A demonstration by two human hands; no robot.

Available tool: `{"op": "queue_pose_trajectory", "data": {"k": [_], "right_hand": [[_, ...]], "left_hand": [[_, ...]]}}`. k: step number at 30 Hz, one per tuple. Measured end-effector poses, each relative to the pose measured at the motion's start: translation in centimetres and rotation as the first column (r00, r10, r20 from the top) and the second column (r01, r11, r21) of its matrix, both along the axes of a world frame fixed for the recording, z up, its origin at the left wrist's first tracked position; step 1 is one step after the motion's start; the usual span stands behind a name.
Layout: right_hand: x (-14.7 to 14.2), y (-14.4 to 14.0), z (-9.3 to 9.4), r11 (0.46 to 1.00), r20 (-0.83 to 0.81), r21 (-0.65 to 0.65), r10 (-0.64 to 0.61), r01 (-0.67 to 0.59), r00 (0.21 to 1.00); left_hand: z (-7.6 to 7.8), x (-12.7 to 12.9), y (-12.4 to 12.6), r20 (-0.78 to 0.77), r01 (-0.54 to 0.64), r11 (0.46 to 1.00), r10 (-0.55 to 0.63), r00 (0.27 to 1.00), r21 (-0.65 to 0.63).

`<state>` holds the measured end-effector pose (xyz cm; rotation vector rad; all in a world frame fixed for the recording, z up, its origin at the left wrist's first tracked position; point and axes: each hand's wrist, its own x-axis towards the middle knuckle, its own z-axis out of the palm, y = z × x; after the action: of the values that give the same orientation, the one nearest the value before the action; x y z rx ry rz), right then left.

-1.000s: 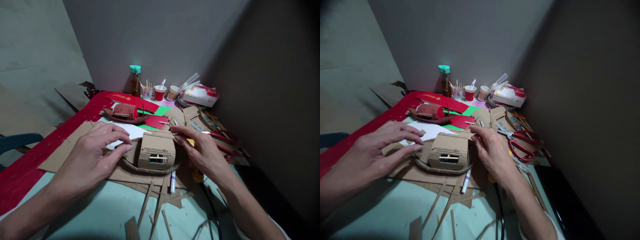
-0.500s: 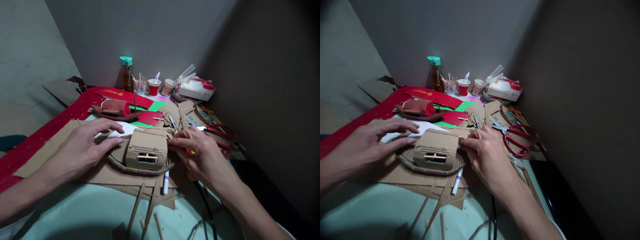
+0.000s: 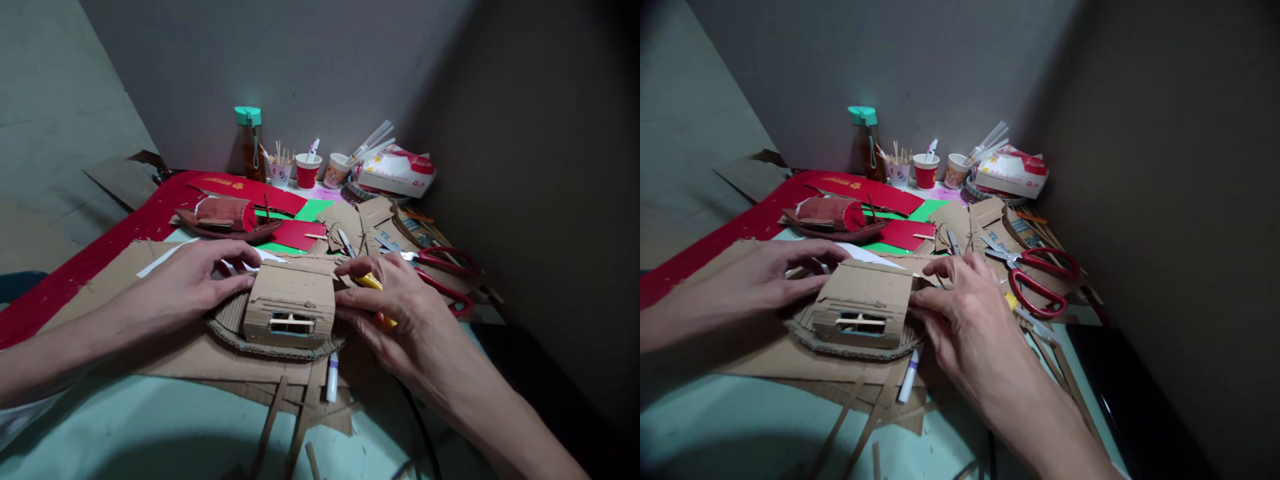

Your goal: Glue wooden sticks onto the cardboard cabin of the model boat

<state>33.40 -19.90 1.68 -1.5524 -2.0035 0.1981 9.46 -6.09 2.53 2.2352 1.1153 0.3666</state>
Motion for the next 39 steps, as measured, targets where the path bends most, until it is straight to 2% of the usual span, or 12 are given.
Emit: {"op": "queue_pose_trajectory", "data": {"k": [5,9,12,16,19,24,30,35,39], "right_hand": [[-0.5,0.1,-1.1,1.000,0.038,0.001,0.016,-0.016,0.999],[-0.9,0.5,-1.3,0.999,0.078,-0.007,0.044,-0.043,0.996],[-0.9,1.0,-1.5,0.996,0.094,-0.048,0.075,-0.071,0.993],[-0.8,1.2,-2.1,0.999,0.076,0.028,0.032,-0.034,0.997],[-0.7,1.0,-2.2,0.999,0.100,0.011,0.044,-0.045,0.994],[-1.1,0.8,-1.5,0.999,0.131,0.012,0.032,-0.034,0.991],[-1.4,1.4,-0.2,0.999,0.139,-0.013,0.035,-0.033,0.990],[-1.0,1.1,0.3,1.000,0.090,-0.013,0.003,-0.002,0.996],[-0.4,0.7,0.3,0.998,0.007,-0.003,-0.069,0.069,0.998]], "left_hand": [[-0.4,0.3,-0.8,0.090,0.017,0.995,-0.008,0.996,-0.094],[-1.2,0.0,-0.9,0.175,-0.001,1.000,0.002,0.985,-0.006],[-1.8,-0.3,-0.7,0.182,-0.020,0.998,0.008,0.983,0.062],[-2.4,-0.5,-0.3,0.193,-0.054,0.992,0.032,0.981,0.110],[-2.6,-0.6,-0.3,0.207,-0.031,0.990,0.002,0.978,0.135],[-2.7,-0.4,-0.4,0.239,-0.043,0.990,0.009,0.971,0.136],[-2.7,-0.5,-0.5,0.180,-0.073,0.992,0.054,0.982,0.101],[-1.9,-0.5,-0.7,0.175,-0.049,0.998,0.041,0.984,0.038],[-1.0,0.0,-0.8,0.171,-0.068,0.996,0.058,0.984,0.051]]}}
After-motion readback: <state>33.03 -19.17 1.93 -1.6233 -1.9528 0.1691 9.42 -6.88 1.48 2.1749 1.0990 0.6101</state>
